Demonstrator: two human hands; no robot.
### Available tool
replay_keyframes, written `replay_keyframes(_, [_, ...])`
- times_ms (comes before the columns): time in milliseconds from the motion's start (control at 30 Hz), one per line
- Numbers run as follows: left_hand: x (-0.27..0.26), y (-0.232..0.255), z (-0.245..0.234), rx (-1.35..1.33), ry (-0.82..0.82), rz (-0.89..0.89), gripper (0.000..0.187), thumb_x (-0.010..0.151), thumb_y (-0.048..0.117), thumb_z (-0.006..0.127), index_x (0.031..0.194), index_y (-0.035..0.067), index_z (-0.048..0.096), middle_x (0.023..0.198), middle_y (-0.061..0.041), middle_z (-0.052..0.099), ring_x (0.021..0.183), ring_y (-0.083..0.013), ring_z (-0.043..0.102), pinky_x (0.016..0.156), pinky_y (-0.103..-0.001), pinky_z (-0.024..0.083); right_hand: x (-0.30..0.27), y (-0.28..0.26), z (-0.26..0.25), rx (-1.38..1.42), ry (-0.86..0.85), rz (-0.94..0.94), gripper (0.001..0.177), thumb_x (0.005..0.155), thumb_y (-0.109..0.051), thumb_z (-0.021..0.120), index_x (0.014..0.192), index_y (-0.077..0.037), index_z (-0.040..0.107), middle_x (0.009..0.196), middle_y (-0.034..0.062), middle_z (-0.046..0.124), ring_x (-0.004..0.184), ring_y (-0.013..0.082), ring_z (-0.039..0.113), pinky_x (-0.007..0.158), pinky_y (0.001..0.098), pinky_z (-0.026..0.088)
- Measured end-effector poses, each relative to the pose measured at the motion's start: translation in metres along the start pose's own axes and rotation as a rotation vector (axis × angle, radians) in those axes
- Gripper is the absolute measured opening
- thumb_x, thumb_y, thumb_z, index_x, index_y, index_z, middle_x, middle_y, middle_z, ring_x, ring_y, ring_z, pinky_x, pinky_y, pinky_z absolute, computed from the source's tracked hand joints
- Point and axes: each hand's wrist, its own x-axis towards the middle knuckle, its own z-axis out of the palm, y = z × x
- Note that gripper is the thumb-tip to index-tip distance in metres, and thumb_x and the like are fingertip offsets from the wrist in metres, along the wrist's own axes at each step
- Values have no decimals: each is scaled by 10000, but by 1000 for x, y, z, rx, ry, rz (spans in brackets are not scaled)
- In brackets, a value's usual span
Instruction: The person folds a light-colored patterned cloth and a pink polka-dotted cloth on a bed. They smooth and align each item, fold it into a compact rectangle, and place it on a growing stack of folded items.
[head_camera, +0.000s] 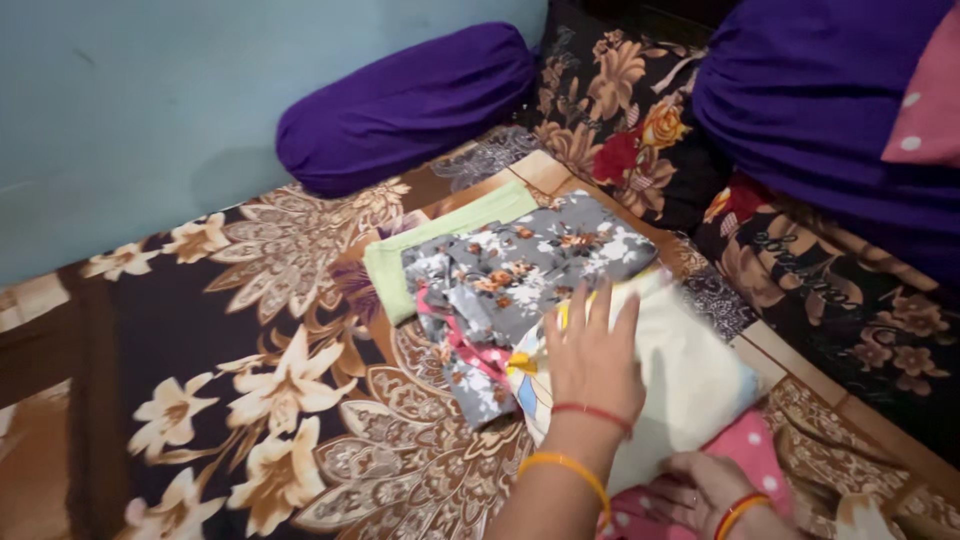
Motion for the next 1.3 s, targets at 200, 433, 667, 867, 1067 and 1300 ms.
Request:
replay_keyframes(200, [-35, -21, 44, 37, -558, -132, 978, 717, 631, 774, 1548, 382, 325, 1700, -76, 48, 1539, -373, -20, 1149, -697, 22, 53, -26, -21, 226, 104, -138, 459, 823, -213, 776, 1240, -87, 633, 1146, 82, 691, 1002, 276, 665, 857, 452, 559])
replay_keyframes(433, [-32, -32, 53, 27, -649, -87, 1111, 640, 798, 724, 1577, 474, 225, 1715, -37, -27, 1572, -362, -63, 1114, -793, -11, 38, -3, -17, -102, 380, -849, 597, 787, -123, 814, 1292, 143, 640, 1299, 224, 693, 1170, 335, 660, 1005, 430, 513])
replay_keyframes(667, [-46, -49, 82, -65, -728, -90, 1253, 574, 794, 776, 1609, 539, 117, 1743, -18, -152, 1557, -365, -9, 1081, -789, 123, -6, -20, 26, -947, 875, -1285, 890, 772, -178, 860, 1508, -35, 380, 1478, 236, 439, 1419, 366, 387, 1221, 496, 319])
replay_keyframes(867, [-53, -63, 95, -151, -671, -91, 1263, 574, 793, 794, 1629, 551, 143, 1770, -14, -124, 1586, -374, 18, 1090, -769, 153, -12, -51, 76, -1325, 550, -1521, 628, 884, -280, 616, 1490, -232, 455, 1652, 103, 350, 1582, 347, 249, 1194, 692, 163])
replay_keyframes(1067, [-49, -70, 109, -188, -668, -116, 1291, 543, 818, 782, 1642, 556, 156, 1790, 2, -113, 1555, -423, 108, 1107, -763, 163, 36, -51, 70, -1563, 557, -1379, 668, 898, -451, 498, 1541, -311, 384, 1681, 98, 251, 1538, 410, 173, 1073, 789, 161])
replay_keyframes(1300, [-48, -69, 113, -209, -686, -151, 1295, 520, 813, 796, 1635, 548, 193, 1785, 30, -107, 1570, -402, 88, 1093, -792, 146, 62, -45, 59, -1573, 630, -1365, 716, 901, -498, 458, 1572, -276, 347, 1679, 178, 239, 1543, 407, 200, 1091, 783, 183])
